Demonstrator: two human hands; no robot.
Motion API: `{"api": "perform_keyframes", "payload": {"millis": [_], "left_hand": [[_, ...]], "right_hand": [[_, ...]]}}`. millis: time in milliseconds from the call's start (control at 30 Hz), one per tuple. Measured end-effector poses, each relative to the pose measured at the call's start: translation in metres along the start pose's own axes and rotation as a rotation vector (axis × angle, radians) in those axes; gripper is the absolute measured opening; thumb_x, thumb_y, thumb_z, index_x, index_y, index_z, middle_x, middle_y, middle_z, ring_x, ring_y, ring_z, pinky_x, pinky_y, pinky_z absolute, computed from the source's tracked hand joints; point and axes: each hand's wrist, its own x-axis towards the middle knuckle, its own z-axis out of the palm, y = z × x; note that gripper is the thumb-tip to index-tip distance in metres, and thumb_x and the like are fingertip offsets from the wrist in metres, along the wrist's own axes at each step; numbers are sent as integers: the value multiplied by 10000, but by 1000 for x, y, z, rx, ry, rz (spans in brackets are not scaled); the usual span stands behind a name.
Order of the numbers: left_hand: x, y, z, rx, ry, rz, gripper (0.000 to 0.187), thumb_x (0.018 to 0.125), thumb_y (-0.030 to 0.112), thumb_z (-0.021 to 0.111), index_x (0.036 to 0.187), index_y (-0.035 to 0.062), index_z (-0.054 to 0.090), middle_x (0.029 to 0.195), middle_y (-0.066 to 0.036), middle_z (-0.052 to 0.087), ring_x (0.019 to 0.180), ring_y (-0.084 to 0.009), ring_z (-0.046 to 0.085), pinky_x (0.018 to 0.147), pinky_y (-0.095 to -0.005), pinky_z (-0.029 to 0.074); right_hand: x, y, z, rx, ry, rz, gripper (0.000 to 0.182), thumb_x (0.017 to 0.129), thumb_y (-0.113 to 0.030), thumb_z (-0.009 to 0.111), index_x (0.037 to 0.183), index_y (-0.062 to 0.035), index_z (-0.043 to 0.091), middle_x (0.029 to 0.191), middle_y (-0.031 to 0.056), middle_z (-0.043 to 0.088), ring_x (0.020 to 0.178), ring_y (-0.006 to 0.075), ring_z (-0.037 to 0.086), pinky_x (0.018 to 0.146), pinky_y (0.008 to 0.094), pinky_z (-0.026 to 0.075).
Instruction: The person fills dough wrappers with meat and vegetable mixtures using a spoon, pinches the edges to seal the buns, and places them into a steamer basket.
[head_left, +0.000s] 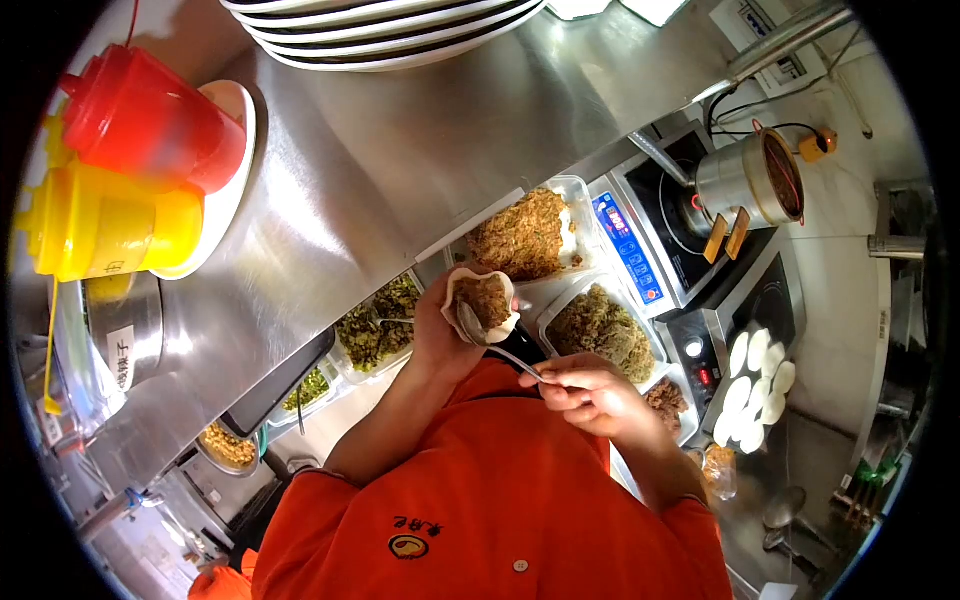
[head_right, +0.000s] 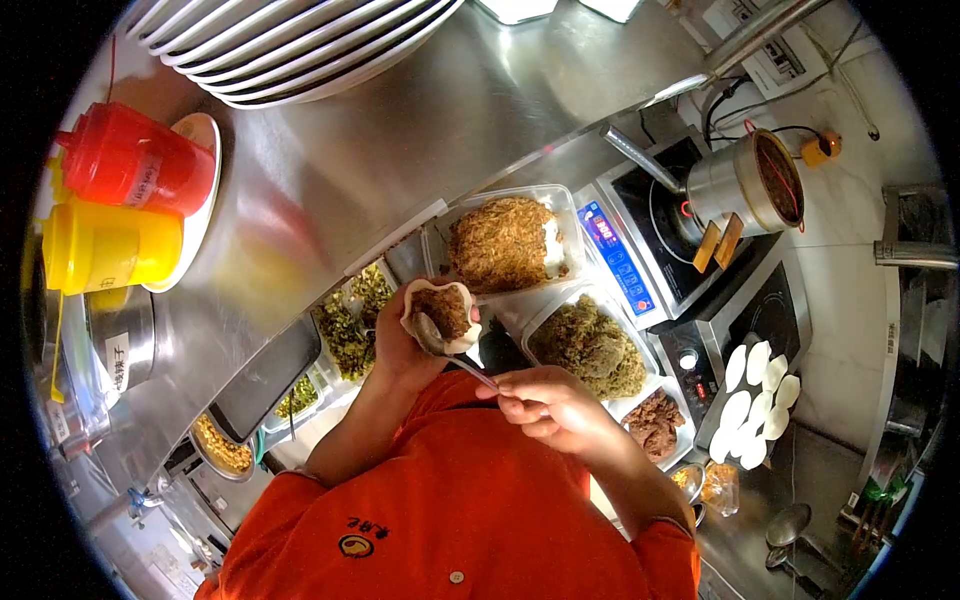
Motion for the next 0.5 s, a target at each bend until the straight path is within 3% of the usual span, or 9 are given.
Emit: {"api": "perform_keyframes", "payload": {"millis": [67,100,200,267,333,400,467,500], "left_hand": [[1,1,0,-3,-29,-9,443,1090,319,363,1136,-3,664,1030,-216,704,969,-372,689,860,-483,575],[1,0,0,-7,-20,2,457,1090,330,355,1122,1,671,1023,-221,707,965,-380,688,865,-492,568],[-1,-2,4,-41,-20,-15,480,1092,346,346,1100,5,683,1015,-227,712,963,-391,685,887,-510,556],[1,1,6,-68,-33,-30,487,1093,352,345,1094,6,689,1015,-229,715,965,-394,683,903,-518,551],[0,-1,2,-87,6,12,496,1096,363,341,1126,6,684,1035,-222,715,984,-394,677,915,-512,551],[0,-4,0,-75,11,1,488,1097,359,341,1157,6,673,1067,-218,711,1006,-394,675,925,-514,549],[2,-3,3,-58,9,-4,482,1097,356,342,1188,7,662,1099,-214,706,1028,-394,672,935,-515,548],[1,-2,7,-79,107,11,470,1095,343,343,1213,3,646,1132,-214,696,1059,-382,667,951,-507,546]], "right_hand": [[-11,-12,9,54,-36,63,285,1042,-81,555,1221,111,667,770,1,530,543,16,353,413,169,232],[-12,-13,8,37,-41,-15,283,1039,-71,556,1217,119,665,764,3,532,529,11,353,401,164,232],[4,-14,1,16,134,4,307,1044,-82,545,1234,146,624,742,6,478,536,15,338,395,168,217],[-4,-16,2,6,76,-5,303,1044,-78,548,1233,144,628,750,5,476,556,19,343,398,171,216],[-4,-19,3,-1,24,-7,298,1043,-75,550,1231,142,632,758,5,473,576,24,349,401,174,216],[4,-19,3,-44,153,-27,276,1035,-79,583,1199,127,666,770,-8,524,546,4,350,408,152,241],[8,-14,-4,-24,92,-32,283,1034,-84,583,1201,129,667,757,-1,529,533,0,351,406,153,238],[6,-12,-4,-41,66,-47,298,1031,-74,578,1222,146,643,753,13,512,519,12,333,406,155,234]]}}
